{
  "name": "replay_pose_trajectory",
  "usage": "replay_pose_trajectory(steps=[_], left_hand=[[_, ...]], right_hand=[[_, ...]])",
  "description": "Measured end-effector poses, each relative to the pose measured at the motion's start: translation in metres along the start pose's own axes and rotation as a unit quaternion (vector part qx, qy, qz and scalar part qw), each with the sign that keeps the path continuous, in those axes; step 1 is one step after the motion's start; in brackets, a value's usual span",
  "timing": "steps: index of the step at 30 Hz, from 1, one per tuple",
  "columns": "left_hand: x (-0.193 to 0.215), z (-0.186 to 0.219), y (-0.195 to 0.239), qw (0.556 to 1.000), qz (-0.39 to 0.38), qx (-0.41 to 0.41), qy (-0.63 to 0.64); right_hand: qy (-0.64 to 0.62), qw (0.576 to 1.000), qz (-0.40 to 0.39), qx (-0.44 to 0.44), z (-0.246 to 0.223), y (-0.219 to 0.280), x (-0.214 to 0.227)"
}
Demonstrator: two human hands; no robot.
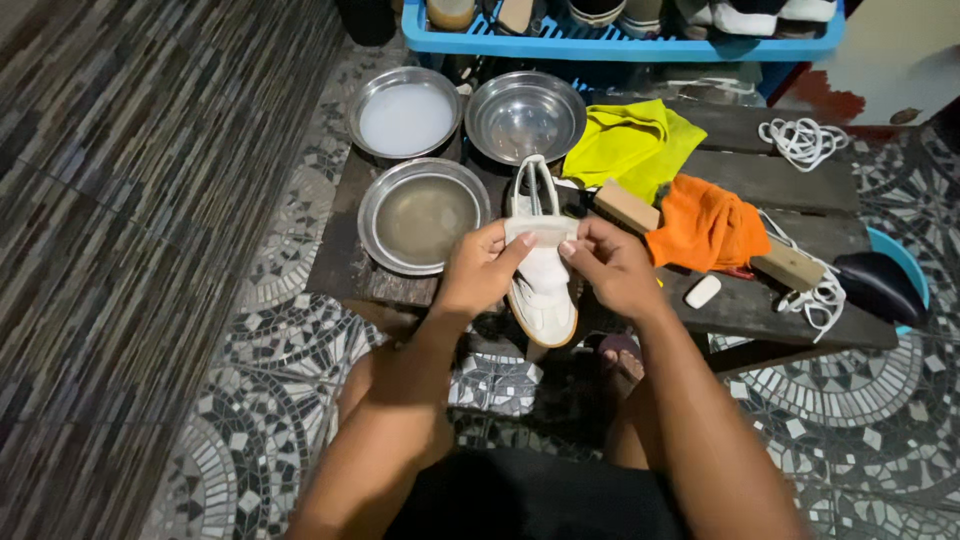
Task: The person scrubs a white sneaker with a brush, dipping it into a bowl of water to wet the bristles. They clean the upper, sides, and sole of the shoe, then wipe it with a cloth.
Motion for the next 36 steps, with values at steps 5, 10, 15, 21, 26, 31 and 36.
replay_pose_trajectory(steps=[5,10,15,21,26,31,36], left_hand=[[0.007,-0.016,-0.007,0.996,0.081,0.032,-0.025],[0.002,0.005,-0.003,0.995,0.092,-0.001,-0.036],[-0.01,-0.004,-0.009,0.994,0.086,-0.028,0.065],[-0.013,-0.008,-0.009,0.992,0.091,-0.026,0.087],[-0.016,-0.001,-0.004,0.993,0.074,-0.013,0.093],[-0.013,-0.001,-0.004,0.994,0.091,0.044,-0.029],[-0.023,-0.001,-0.007,0.993,0.103,0.048,-0.008]], right_hand=[[0.01,0.998,0.062,-0.016,-0.01,-0.002,-0.007],[0.018,0.994,0.102,-0.025,-0.018,-0.006,-0.001],[0.19,0.95,0.224,0.106,-0.036,-0.018,0.047],[0.575,0.808,0.129,-0.016,-0.038,-0.045,0.062],[0.715,0.695,0.071,0.028,0.015,-0.059,0.075],[0.735,0.668,0.11,0.034,0.031,-0.049,0.089],[0.54,0.802,0.199,0.16,-0.065,-0.037,0.056]])
Point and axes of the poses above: each hand's wrist, its own y-axis away from the middle knuckle, its own x-axis out of the back of the hand, z = x × y, the point moved 4 cm from there along -y, towards the middle knuckle, and after that the axes turned 5 degrees about z, right-handed, at the moved point
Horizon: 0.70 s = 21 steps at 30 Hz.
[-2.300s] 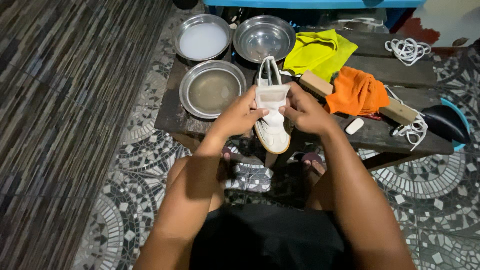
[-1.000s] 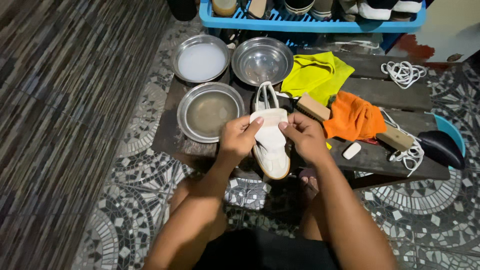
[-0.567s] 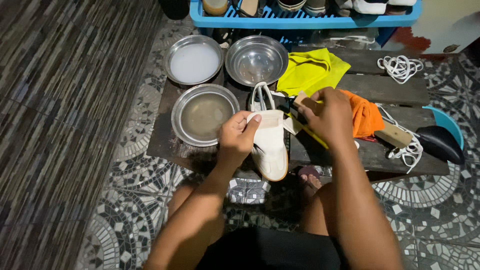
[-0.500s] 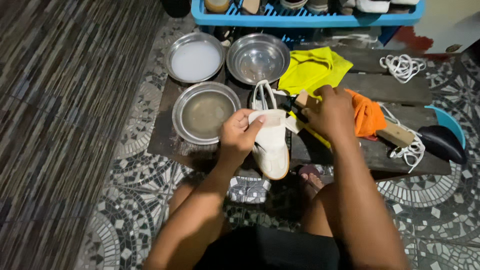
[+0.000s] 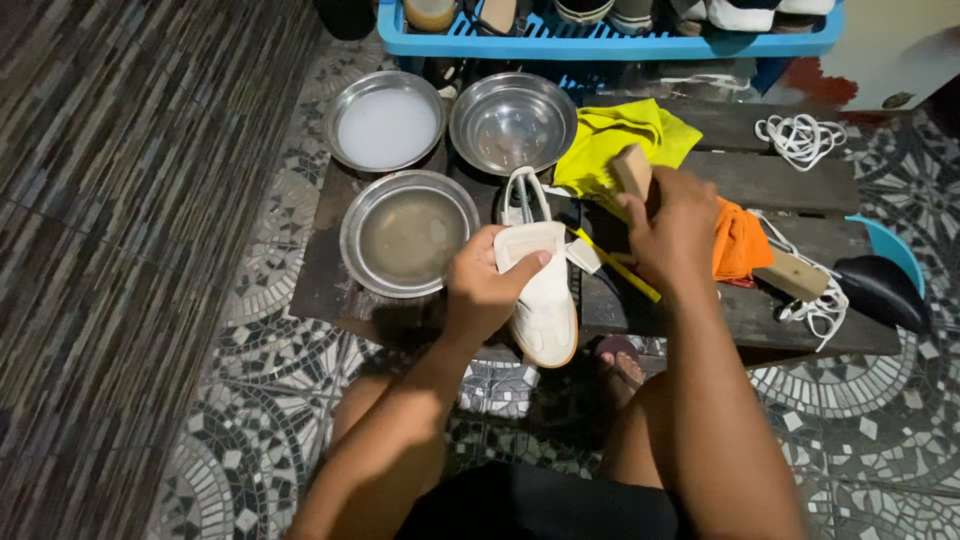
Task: The person scrubs a white sneaker with a brush, dipping it into a bowl of water to wet the bristles. They clean the upper, sides, and sole of the shoe, then wipe it with a cloth.
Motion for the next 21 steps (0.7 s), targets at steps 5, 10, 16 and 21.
replay_pose_trajectory(steps=[5,10,16,21], left_hand=[[-0.003,-0.006,-0.002,0.999,0.0,0.008,0.042],[-0.005,-0.01,-0.007,0.999,0.005,0.018,0.05],[-0.015,-0.024,-0.01,0.995,0.029,0.002,0.1],[-0.006,-0.02,-0.015,1.0,0.007,0.004,-0.007]], right_hand=[[-0.211,0.972,0.026,-0.097,-0.004,0.001,-0.001],[-0.404,0.866,-0.026,-0.293,0.001,0.009,-0.022],[-0.561,0.737,0.011,-0.377,-0.003,0.004,-0.035],[-0.535,0.776,-0.011,-0.333,-0.041,-0.011,-0.009]])
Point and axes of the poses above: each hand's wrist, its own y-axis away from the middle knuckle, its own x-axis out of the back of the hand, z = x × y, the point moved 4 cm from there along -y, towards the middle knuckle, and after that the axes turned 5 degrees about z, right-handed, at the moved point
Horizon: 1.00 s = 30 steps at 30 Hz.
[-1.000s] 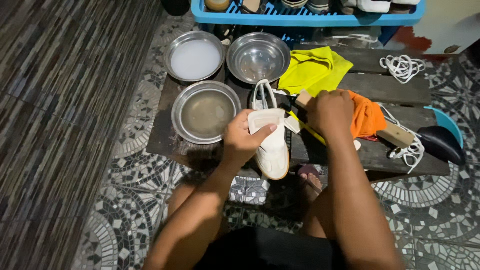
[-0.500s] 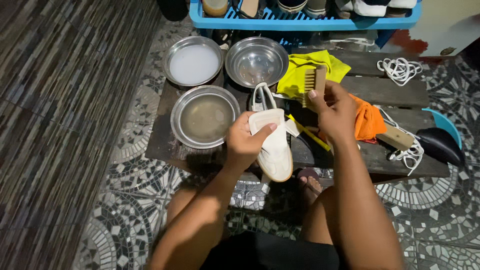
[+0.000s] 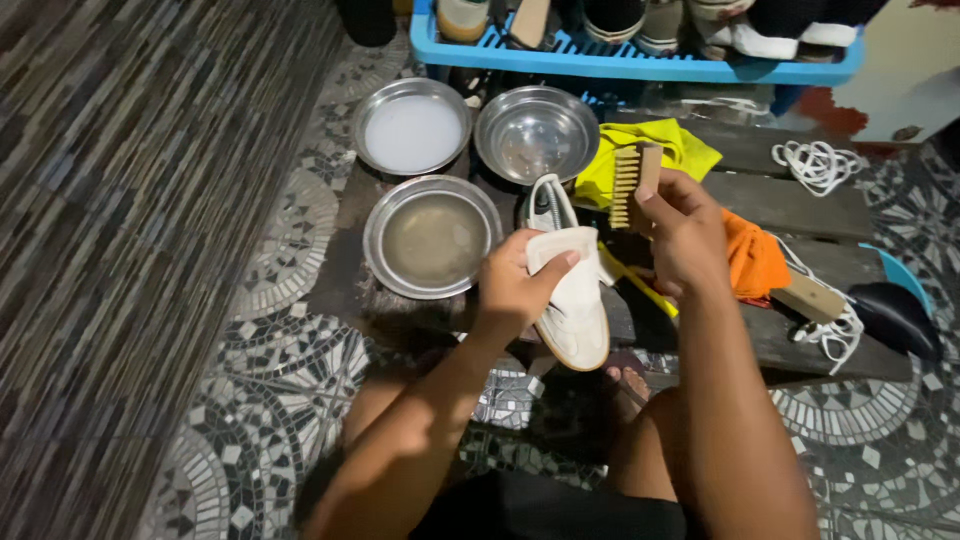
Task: The person scrubs a white sneaker with a brush, dipping it into a bowl of water to wet the bristles. They clean the upper, sides, and sole of the shoe, then wipe it with a cloth.
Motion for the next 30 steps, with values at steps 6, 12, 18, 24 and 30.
replay_pose_trajectory(steps=[6,12,18,24,30], left_hand=[[-0.013,-0.012,0.006,0.998,-0.006,0.002,0.067],[0.009,0.027,0.027,0.994,0.08,-0.053,-0.051],[0.023,0.072,0.032,0.985,0.085,-0.087,-0.121],[0.021,0.035,0.033,0.996,0.061,0.042,0.041],[-0.002,-0.033,0.022,0.975,0.117,0.076,0.175]], right_hand=[[0.19,0.961,-0.134,0.151,-0.018,-0.036,-0.032],[0.422,0.774,-0.296,0.368,-0.028,-0.033,-0.159],[0.687,0.56,-0.348,0.305,0.019,-0.023,-0.247],[0.671,0.572,-0.352,0.314,0.051,-0.035,-0.246],[0.679,0.554,-0.38,0.296,0.03,-0.013,-0.25]])
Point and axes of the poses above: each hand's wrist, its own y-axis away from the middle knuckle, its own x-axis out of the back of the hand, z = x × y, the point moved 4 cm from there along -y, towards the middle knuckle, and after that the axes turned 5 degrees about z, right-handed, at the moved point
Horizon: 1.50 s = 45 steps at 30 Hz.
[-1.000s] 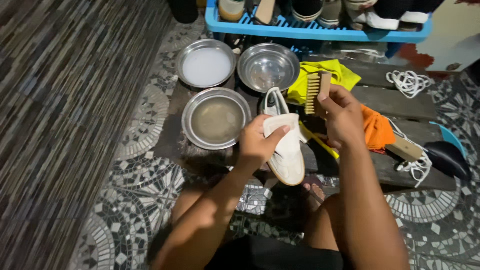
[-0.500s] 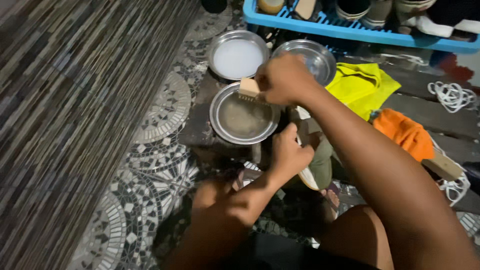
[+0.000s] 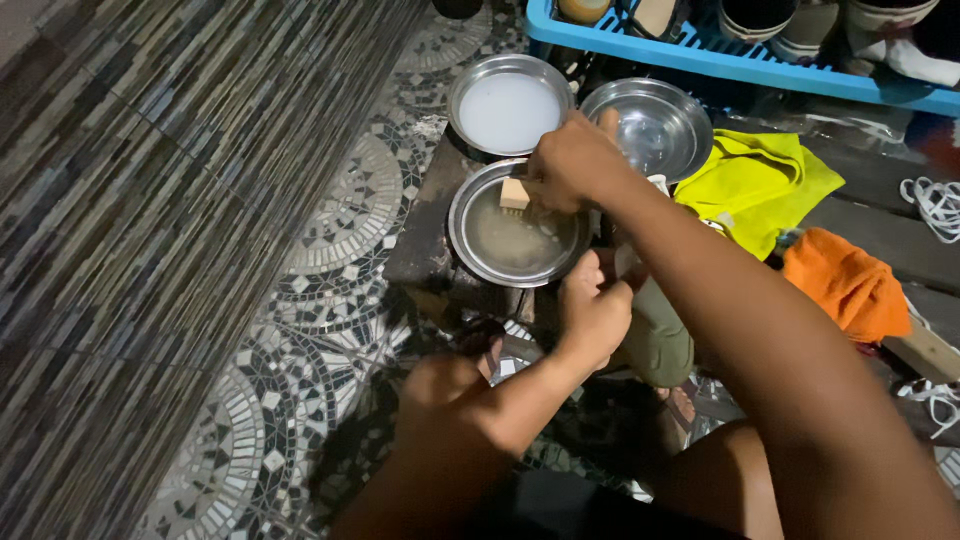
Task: The person scrubs a white sneaker with a brush, dipping it into a bowl of water to wet the bristles. They clean the upper, sides, and sole of the shoe, then wipe it with a cloth.
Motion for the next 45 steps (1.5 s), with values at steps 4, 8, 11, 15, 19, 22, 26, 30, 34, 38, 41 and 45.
replay_pose_trajectory(steps=[4,8,11,15,19,22,26,30,34,38,41,45], left_hand=[[-0.001,0.0,-0.003,1.0,-0.018,0.007,0.012],[-0.004,0.001,-0.001,0.998,-0.03,0.016,0.049],[0.001,0.008,0.0,0.999,-0.032,0.01,0.037],[0.0,0.005,-0.002,0.999,-0.029,0.013,0.023],[-0.001,0.002,-0.003,0.999,-0.023,0.021,0.009],[-0.004,-0.001,-0.006,1.0,-0.022,-0.004,-0.014],[-0.001,0.005,-0.002,1.0,-0.008,0.013,0.004],[0.006,0.044,0.013,1.0,-0.02,0.009,-0.022],[0.004,0.013,0.001,1.0,-0.006,0.003,-0.026],[0.003,0.013,0.0,0.999,-0.025,0.02,0.005],[0.006,0.006,-0.002,0.999,-0.038,0.005,0.0],[0.003,0.001,-0.007,0.999,-0.039,-0.02,-0.02]], right_hand=[[-0.042,0.998,0.037,0.016,-0.021,0.027,0.038],[-0.014,0.994,0.107,0.033,-0.004,0.011,0.002],[-0.04,0.995,0.087,0.007,-0.01,0.015,0.018],[-0.03,0.995,0.09,0.004,-0.008,0.021,0.023],[-0.015,0.996,0.087,-0.004,-0.001,0.008,0.0],[-0.04,0.996,0.073,-0.006,-0.003,0.006,0.002],[-0.033,0.998,0.052,-0.012,-0.002,-0.001,-0.009],[-0.063,0.995,0.082,0.002,-0.002,0.001,-0.012],[-0.042,0.996,0.076,0.008,0.003,-0.007,-0.026],[0.013,0.999,-0.017,-0.024,-0.005,-0.006,0.0],[0.015,0.998,-0.042,-0.032,-0.006,-0.006,-0.003],[0.049,0.998,0.027,0.006,0.001,-0.01,-0.006]])
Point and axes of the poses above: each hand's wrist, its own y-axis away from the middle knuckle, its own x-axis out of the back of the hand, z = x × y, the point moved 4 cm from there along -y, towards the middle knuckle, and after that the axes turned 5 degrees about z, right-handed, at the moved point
